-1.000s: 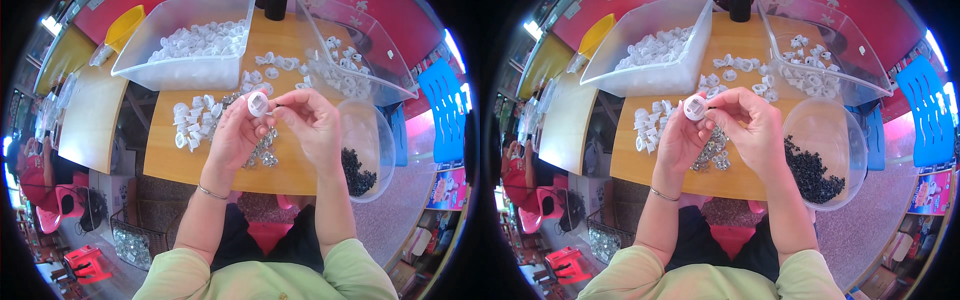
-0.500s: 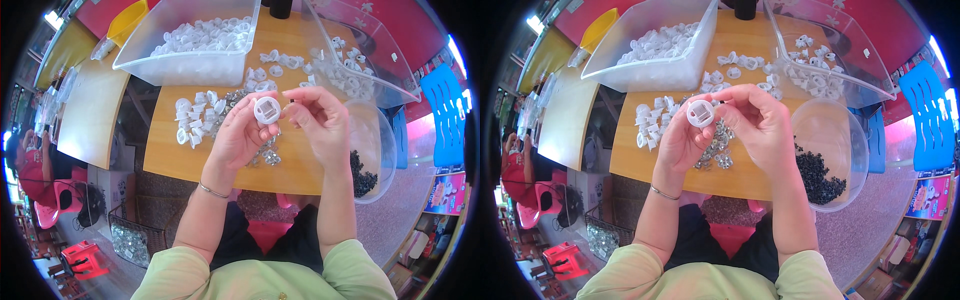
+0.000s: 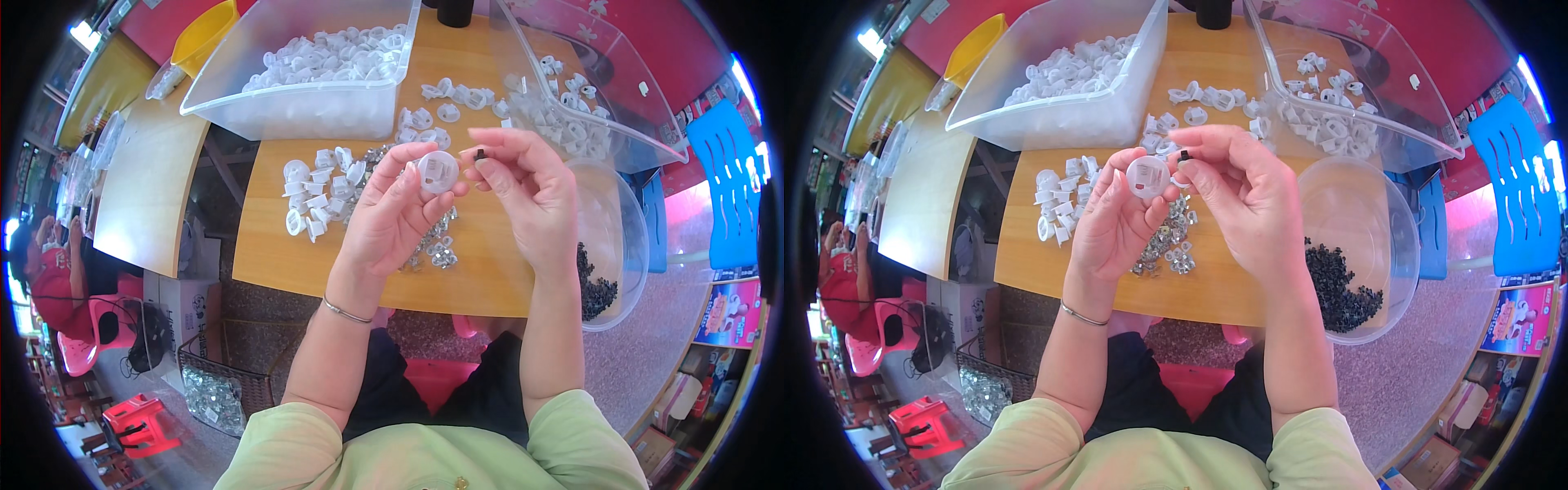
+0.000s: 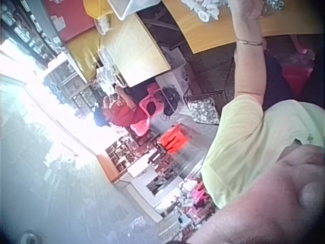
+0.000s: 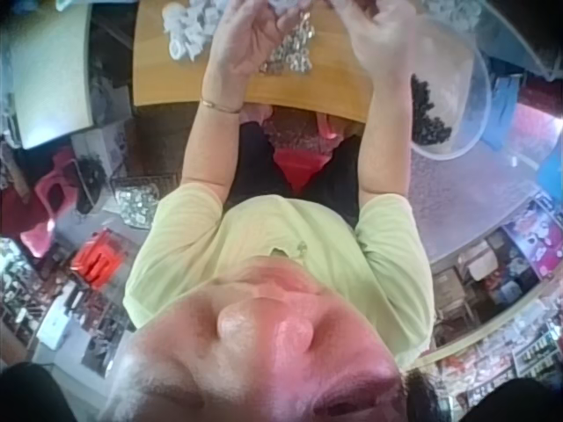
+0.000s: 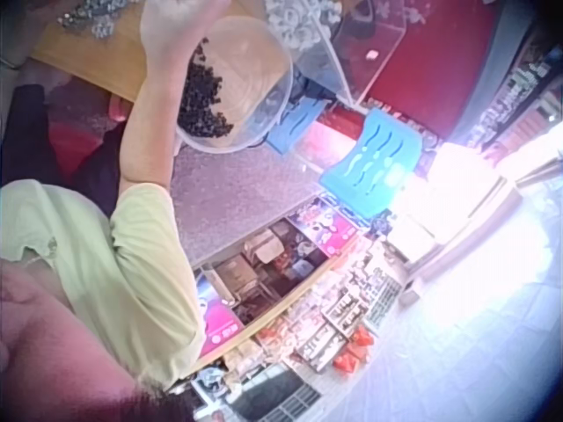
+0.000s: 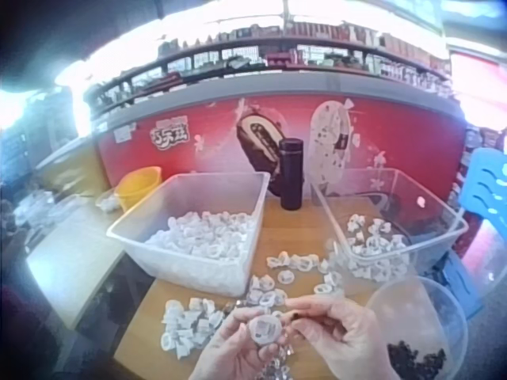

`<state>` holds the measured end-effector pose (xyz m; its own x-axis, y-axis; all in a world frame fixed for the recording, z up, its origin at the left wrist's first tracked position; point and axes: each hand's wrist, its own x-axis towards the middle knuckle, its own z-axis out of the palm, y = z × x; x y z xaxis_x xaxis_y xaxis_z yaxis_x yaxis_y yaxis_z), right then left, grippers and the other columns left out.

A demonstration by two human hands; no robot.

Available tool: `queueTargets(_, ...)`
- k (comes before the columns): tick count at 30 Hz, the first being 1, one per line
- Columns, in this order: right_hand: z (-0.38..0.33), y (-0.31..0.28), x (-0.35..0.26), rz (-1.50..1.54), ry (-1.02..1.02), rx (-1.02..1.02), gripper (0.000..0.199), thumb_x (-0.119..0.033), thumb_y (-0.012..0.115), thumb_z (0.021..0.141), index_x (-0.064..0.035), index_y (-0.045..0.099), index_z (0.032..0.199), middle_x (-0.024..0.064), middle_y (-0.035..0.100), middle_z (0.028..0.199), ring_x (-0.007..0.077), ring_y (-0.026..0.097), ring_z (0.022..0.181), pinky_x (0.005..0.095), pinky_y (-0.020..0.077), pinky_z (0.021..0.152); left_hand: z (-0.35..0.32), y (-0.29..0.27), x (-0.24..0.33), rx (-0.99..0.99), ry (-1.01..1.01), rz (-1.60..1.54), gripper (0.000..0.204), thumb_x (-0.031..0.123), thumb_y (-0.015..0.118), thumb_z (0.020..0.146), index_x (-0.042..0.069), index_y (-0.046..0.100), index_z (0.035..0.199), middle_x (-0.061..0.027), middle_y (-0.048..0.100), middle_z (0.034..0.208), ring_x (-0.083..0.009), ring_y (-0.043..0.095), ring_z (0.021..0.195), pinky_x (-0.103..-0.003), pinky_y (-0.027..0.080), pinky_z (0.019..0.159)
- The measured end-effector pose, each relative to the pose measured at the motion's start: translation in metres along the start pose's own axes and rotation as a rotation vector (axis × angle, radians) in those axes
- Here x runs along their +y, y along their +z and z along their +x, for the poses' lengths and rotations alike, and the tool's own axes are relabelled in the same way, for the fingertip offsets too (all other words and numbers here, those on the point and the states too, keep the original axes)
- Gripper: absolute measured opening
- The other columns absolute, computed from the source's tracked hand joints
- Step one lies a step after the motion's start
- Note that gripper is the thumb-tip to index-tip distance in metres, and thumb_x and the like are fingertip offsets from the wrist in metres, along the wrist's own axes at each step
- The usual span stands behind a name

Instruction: The person assembles components by inserting small black pieces into white plastic casings by hand and placing the assembled parts into a clear container.

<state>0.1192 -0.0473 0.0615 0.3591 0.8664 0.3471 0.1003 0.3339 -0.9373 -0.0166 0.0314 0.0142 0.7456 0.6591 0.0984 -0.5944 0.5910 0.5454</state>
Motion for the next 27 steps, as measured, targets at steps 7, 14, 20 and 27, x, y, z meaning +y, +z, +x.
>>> queueTargets(7,-0.0002,0.0015,0.0005,0.05,0.033,-0.018,0.021,0.007,0.051,0.084,0.0028,0.054,0.105,0.0069,0.059,0.089,0.0103,0.059,0.076,0.0221,0.0486,0.071,0.0005,-0.0048,0.0005,-0.064,-0.009,-0.056,0.026,0.015,0.043,0.094,0.003,0.045,0.117,-0.0157,0.057,0.104,-0.0241,0.061,0.094,-0.027,0.054,0.078)
queueTargets(14,0.0002,-0.0023,0.0014,-0.01,0.032,-0.008,0.018,0.007,0.053,0.083,0.0025,0.055,0.1,0.0054,0.059,0.09,0.0093,0.059,0.081,0.0218,0.048,0.075,0.0011,-0.0073,-0.0028,-0.046,0.02,-0.008,0.018,0.008,0.051,0.09,0.006,0.052,0.107,-0.0121,0.057,0.107,-0.0184,0.06,0.094,-0.025,0.054,0.075)
queueTargets(20,0.0008,-0.0033,0.0032,0.022,0.01,-0.006,0.015,0.006,0.052,0.083,0.0022,0.055,0.097,0.0042,0.059,0.091,0.0088,0.059,0.083,0.0215,0.0478,0.076,0.0022,-0.008,-0.004,-0.062,0.035,-0.055,0.009,0.003,0.054,0.087,0.006,0.053,0.095,-0.0089,0.057,0.107,-0.0152,0.058,0.096,-0.025,0.054,0.077)
queueTargets(27,0.0008,-0.004,0.0009,0.029,0.045,0.006,0.017,0.007,0.052,0.084,0.0022,0.055,0.099,0.0037,0.059,0.091,0.0079,0.058,0.083,0.0206,0.0474,0.075,0.0024,-0.0064,-0.0054,-0.055,0.026,-0.088,0.01,0.003,0.053,0.088,0.006,0.052,0.097,-0.0075,0.057,0.105,-0.0156,0.059,0.095,-0.027,0.054,0.078)
